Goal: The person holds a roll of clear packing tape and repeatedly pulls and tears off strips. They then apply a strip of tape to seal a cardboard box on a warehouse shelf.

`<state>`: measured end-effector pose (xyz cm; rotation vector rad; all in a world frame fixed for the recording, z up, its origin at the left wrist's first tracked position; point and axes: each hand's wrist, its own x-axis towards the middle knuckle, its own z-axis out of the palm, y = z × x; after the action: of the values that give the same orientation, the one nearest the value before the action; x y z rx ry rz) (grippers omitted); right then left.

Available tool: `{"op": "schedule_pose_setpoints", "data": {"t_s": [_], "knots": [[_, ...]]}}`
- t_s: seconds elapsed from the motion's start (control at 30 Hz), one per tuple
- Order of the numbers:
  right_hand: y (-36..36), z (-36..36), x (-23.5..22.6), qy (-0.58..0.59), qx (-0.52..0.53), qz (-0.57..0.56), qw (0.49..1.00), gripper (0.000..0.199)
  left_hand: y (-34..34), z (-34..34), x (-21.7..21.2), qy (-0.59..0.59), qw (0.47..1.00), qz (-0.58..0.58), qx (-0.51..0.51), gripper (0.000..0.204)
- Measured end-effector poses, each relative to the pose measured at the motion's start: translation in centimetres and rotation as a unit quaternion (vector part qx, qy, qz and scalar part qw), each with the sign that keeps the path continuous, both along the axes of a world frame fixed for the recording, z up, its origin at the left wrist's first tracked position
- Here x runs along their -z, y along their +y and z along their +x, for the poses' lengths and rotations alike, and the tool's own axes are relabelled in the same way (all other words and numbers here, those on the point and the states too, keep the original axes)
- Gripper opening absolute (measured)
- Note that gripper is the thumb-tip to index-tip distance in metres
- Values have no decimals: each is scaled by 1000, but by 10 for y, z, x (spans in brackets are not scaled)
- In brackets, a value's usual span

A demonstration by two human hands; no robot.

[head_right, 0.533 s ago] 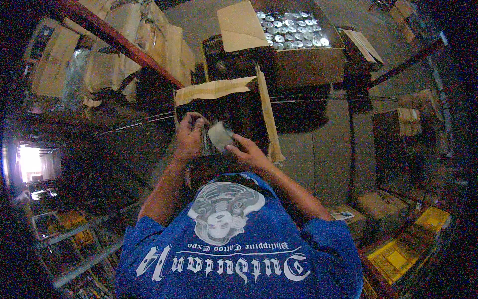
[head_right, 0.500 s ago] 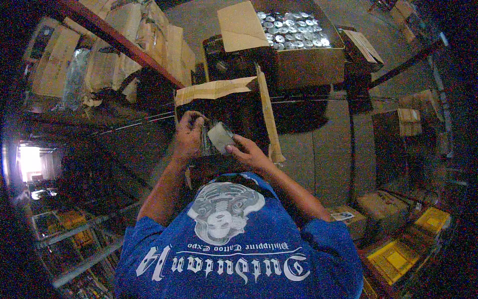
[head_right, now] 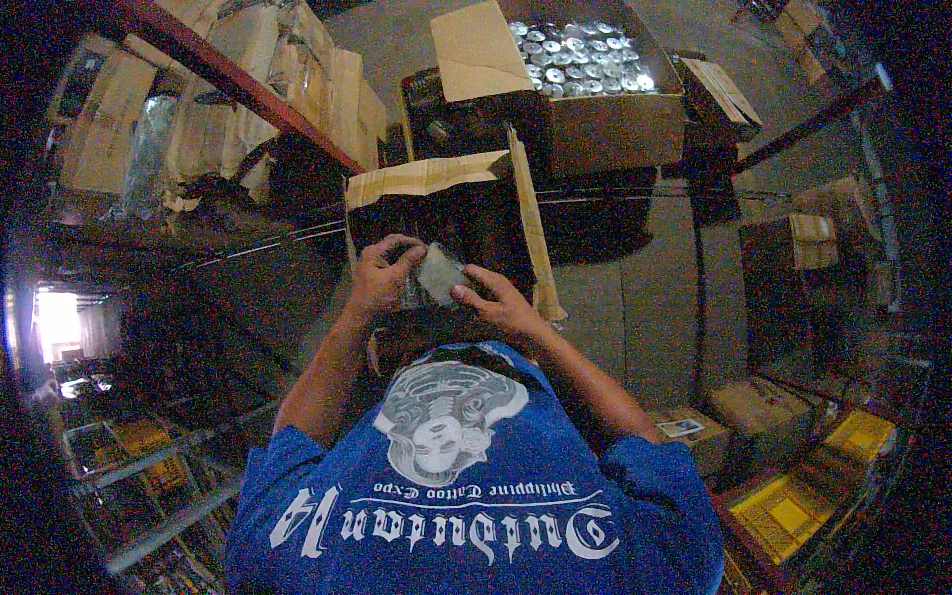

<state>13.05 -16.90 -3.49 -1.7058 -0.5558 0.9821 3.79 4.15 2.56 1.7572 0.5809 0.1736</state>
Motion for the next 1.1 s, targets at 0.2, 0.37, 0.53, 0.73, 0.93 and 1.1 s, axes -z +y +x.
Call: {"op": "schedule_pose_setpoints", "data": {"t_s": [0.2, 0.37, 0.53, 0.73, 0.93, 1.1], "knots": [[5, 8, 20, 51, -8, 45, 998, 59, 6, 1, 5, -21, 999, -44, 21, 17], [0, 7, 25, 109, 37, 59, 992, 50, 7, 3, 4, -63, 996, -58, 26, 17], [5, 15, 13, 99, 43, -3, 994, 57, 2, 4, 4, -70, 997, -39, 13, 18], [6, 17, -30, 192, 26, 41, 980, 62, -1, 5, 10, -88, 995, -44, -14, 20], [13, 20, -42, 92, 25, 8, 995, 62, -5, 5, 3, -89, 990, 104, -21, 19], [18, 21, -23, 72, 21, 8, 997, 57, -10, 4, 0, -76, 988, 126, -44, 14]]}}
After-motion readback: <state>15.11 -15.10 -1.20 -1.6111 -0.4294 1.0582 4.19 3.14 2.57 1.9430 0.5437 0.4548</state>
